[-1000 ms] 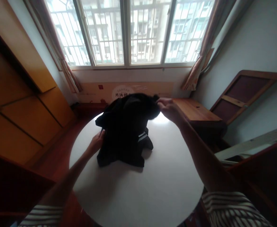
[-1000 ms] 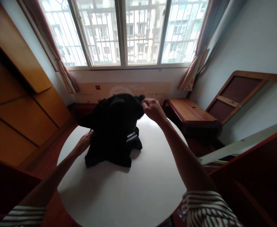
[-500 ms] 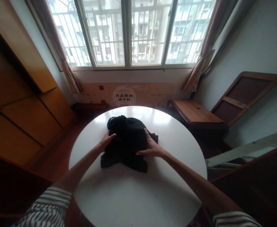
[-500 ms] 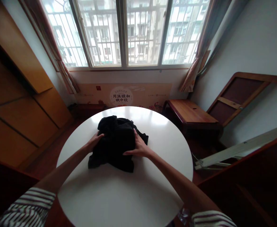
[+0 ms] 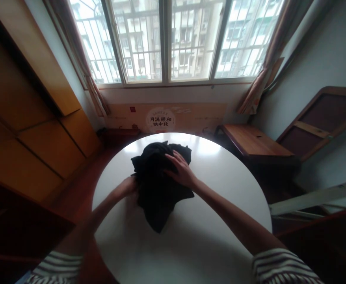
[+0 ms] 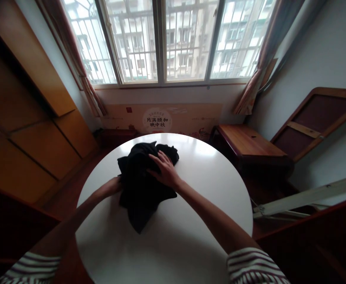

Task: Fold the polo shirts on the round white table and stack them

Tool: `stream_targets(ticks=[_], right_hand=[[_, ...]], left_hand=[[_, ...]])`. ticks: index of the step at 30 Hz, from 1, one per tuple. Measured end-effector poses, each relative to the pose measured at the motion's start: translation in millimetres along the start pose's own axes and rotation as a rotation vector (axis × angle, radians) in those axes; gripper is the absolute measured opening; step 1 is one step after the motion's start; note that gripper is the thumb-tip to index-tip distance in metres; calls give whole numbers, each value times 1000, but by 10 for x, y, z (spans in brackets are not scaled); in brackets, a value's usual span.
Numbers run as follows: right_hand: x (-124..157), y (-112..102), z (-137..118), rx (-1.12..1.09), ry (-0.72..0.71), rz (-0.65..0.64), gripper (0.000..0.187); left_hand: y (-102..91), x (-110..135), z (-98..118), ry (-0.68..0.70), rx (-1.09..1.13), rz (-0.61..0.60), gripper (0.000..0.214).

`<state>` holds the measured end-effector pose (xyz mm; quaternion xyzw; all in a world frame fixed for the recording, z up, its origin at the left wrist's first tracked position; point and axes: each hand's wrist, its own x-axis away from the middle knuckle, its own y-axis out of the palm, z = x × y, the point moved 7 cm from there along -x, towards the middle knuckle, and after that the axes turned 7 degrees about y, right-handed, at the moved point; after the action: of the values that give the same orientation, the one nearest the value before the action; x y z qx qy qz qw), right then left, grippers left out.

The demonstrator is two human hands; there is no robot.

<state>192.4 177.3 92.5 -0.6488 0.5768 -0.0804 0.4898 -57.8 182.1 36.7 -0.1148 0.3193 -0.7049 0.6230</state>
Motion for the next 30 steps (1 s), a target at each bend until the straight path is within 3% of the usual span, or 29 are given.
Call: stream_targets(ticks=[2,4,6,9,12,14,16,22,27,30], right_hand=[[155,140,155,83,127,-158,70],[371,128,200,112,203,-179,90],[595,95,136,99,190,-168,115],[862,200,33,118,119,-191,131],[894,385,18,142,54,-121,121],[765,526,32,139,20,-87,114],[548,677,35,139,-5,-92,109],[-195,1157,-83,128,-160,-186,106],[-722,1484,-60,128,-260,-280,88],[-1006,1623,16,193,-171,-335,79]], left_hand=[[-174,36,-74,-55,-142,-17,8],[-317,102,-50,-42,-274,6,12],[-371,209,62,47,-286,63,32],[-188,418,181,162,-143,-1,51],[134,578,172,225,-125,-192,77],[231,597,122,264,-147,-217,101],[210,544,35,275,-166,-166,113],[-91,307,-365,196,-344,31,133],[-220,79,-605,145,-445,241,133],[-214,-142,-728,93,-498,315,130]])
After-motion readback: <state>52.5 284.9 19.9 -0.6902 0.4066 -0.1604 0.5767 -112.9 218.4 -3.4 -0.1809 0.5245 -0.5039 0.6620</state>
